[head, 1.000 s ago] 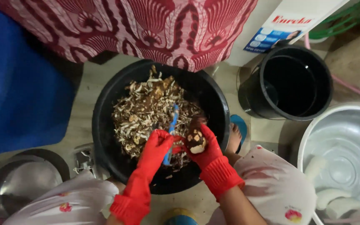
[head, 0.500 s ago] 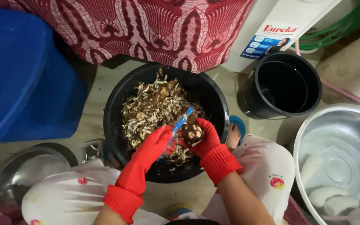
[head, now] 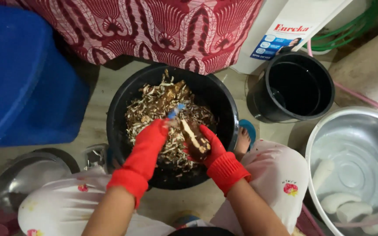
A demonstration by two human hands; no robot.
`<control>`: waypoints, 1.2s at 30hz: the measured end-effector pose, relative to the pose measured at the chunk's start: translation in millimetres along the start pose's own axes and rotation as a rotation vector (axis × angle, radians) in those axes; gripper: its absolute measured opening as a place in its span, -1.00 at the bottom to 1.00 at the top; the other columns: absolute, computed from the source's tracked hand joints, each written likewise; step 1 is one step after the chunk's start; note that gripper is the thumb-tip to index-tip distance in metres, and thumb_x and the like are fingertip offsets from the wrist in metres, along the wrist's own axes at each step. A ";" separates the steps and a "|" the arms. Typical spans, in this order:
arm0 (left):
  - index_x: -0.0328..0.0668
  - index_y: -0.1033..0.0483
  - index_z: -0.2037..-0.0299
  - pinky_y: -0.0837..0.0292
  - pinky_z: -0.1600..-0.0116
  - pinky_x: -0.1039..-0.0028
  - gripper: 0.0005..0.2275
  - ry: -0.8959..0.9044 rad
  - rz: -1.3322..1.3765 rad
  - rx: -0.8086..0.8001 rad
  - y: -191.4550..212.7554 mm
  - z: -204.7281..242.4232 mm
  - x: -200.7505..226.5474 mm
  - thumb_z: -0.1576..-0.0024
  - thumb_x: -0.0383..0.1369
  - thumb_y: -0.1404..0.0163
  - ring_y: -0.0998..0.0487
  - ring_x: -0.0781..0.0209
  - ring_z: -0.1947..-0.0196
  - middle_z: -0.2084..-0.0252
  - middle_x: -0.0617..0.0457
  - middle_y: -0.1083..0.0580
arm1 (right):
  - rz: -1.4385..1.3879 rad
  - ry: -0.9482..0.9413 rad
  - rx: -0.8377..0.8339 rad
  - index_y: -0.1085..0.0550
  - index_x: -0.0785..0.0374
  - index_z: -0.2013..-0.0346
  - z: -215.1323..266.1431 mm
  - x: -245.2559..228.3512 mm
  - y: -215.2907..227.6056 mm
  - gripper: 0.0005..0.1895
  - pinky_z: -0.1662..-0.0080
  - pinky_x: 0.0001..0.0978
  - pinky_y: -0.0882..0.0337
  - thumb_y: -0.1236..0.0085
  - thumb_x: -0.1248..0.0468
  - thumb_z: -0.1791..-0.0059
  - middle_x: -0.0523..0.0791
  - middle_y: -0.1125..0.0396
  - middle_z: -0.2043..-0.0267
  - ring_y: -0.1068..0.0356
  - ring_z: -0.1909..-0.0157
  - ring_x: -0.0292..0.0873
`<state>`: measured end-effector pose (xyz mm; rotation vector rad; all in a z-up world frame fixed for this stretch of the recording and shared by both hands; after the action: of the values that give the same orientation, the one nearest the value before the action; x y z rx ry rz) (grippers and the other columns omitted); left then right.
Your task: Peeling the outer skin of a cassava root using a hand peeler over a bucket.
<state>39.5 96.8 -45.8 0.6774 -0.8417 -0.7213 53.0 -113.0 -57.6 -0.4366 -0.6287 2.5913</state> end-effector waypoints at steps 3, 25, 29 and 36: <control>0.05 -0.25 -0.42 -0.27 -0.37 -0.05 -0.26 0.036 0.118 0.048 3.9 16.8 4.7 -0.24 0.30 0.59 -0.43 -0.23 -0.30 -0.30 -0.21 -0.43 | 0.017 -0.010 -0.012 -0.53 0.23 0.12 -14.1 -8.0 2.7 -0.41 0.03 0.40 -0.43 -0.34 -0.17 0.17 -0.01 -0.50 0.19 -0.51 0.11 0.18; 0.24 -0.40 -0.10 -0.47 -0.19 0.01 -0.50 -0.082 0.090 -0.002 -19.4 36.9 13.9 -0.24 0.24 0.43 -0.60 -0.19 -0.06 0.02 -0.11 -0.58 | -0.029 -0.098 -0.061 -0.57 0.27 0.20 -26.3 -2.5 17.0 -0.48 0.17 0.37 -0.50 -0.30 -0.13 0.14 0.11 -0.51 0.23 -0.52 0.20 0.23; 0.10 -0.43 -0.17 -0.55 -0.07 0.05 -0.44 0.081 0.344 0.081 -42.3 -28.6 -40.3 -0.28 0.23 0.43 -0.70 -0.09 0.25 0.23 -0.10 -0.63 | -0.026 -0.193 -0.120 -0.56 0.36 0.18 -13.9 -4.5 2.7 -0.40 0.16 0.30 -0.53 -0.25 -0.15 0.13 0.22 -0.49 0.17 -0.54 0.18 0.29; 0.19 -0.42 -0.09 -0.48 -0.18 -0.04 -0.44 -0.108 0.092 -0.065 -45.1 52.2 11.0 -0.23 0.28 0.45 -0.60 -0.25 -0.03 0.04 -0.17 -0.59 | -0.116 -0.104 -0.158 -0.51 0.46 0.19 -42.8 -7.5 24.7 -0.38 0.13 0.36 -0.49 -0.30 -0.09 0.18 0.26 -0.46 0.23 -0.50 0.23 0.36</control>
<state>-11.9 49.7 -50.0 0.5415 -0.9383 -0.7034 68.1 -121.1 -104.6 -0.3061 -0.8726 2.4766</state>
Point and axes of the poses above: each hand's wrist, its own z-axis away from the middle knuckle, its own y-axis out of the back of the hand, x = y × z, the point moved 2 cm from there along -z, towards the middle knuckle
